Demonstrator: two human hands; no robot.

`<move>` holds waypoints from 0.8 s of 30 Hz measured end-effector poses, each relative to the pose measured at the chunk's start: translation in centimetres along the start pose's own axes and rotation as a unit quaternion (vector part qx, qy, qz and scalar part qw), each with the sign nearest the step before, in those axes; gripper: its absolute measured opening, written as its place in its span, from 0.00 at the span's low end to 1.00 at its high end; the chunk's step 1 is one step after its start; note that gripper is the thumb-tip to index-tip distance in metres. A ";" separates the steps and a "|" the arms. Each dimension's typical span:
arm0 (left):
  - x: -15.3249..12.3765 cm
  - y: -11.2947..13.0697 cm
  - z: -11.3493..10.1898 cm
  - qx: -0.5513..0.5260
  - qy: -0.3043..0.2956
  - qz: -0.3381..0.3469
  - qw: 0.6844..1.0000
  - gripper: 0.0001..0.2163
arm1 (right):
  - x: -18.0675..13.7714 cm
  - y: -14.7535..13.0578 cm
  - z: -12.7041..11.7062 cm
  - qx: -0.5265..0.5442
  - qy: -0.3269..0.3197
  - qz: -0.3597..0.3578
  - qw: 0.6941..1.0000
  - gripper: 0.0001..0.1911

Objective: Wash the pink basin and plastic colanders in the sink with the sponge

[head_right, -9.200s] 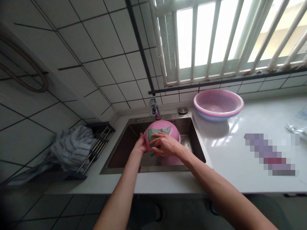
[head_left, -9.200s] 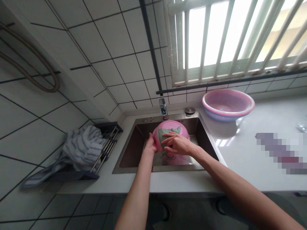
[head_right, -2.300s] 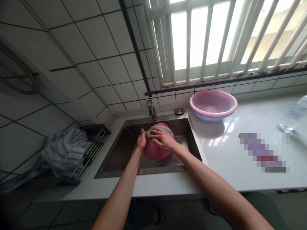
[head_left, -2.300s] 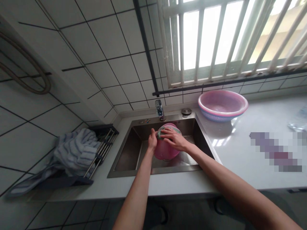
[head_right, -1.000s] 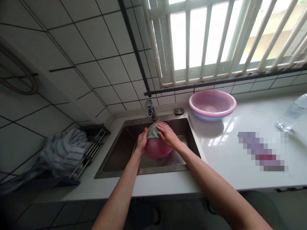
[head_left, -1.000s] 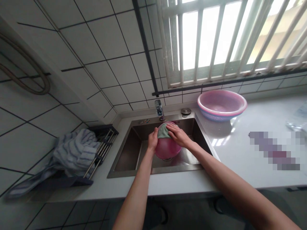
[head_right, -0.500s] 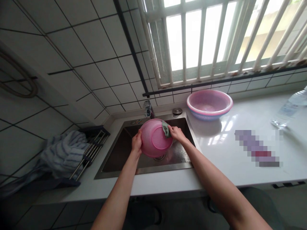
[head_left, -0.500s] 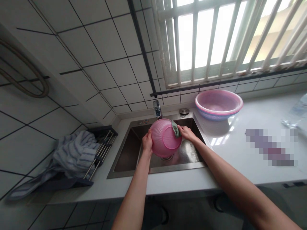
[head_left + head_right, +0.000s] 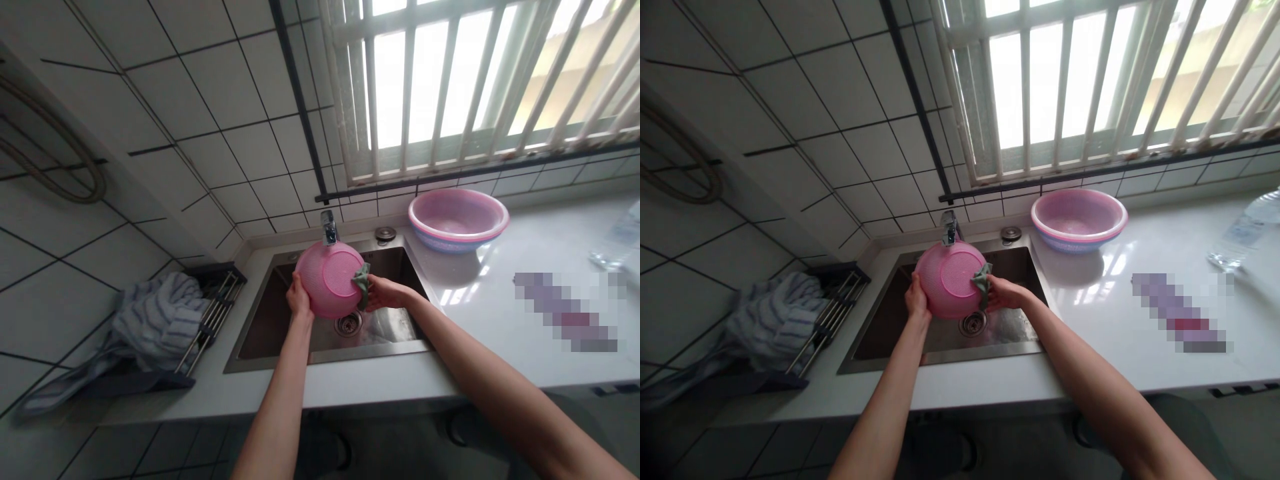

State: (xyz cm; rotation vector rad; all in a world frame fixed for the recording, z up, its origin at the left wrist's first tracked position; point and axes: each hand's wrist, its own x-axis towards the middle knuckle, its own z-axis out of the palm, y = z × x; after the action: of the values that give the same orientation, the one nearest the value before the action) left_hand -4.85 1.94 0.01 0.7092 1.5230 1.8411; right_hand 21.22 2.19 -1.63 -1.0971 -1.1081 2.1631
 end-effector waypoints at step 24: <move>-0.6 -0.7 0.9 0.012 0.005 -0.120 0.993 0.25 | 1.3 0.4 4.6 -0.493 0.239 -0.415 0.727 0.35</move>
State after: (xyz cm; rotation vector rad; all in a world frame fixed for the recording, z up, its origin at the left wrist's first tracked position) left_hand -3.68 2.17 -0.54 0.5021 1.5660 1.6512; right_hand 16.73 0.80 -0.90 -1.0821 -2.0054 0.4582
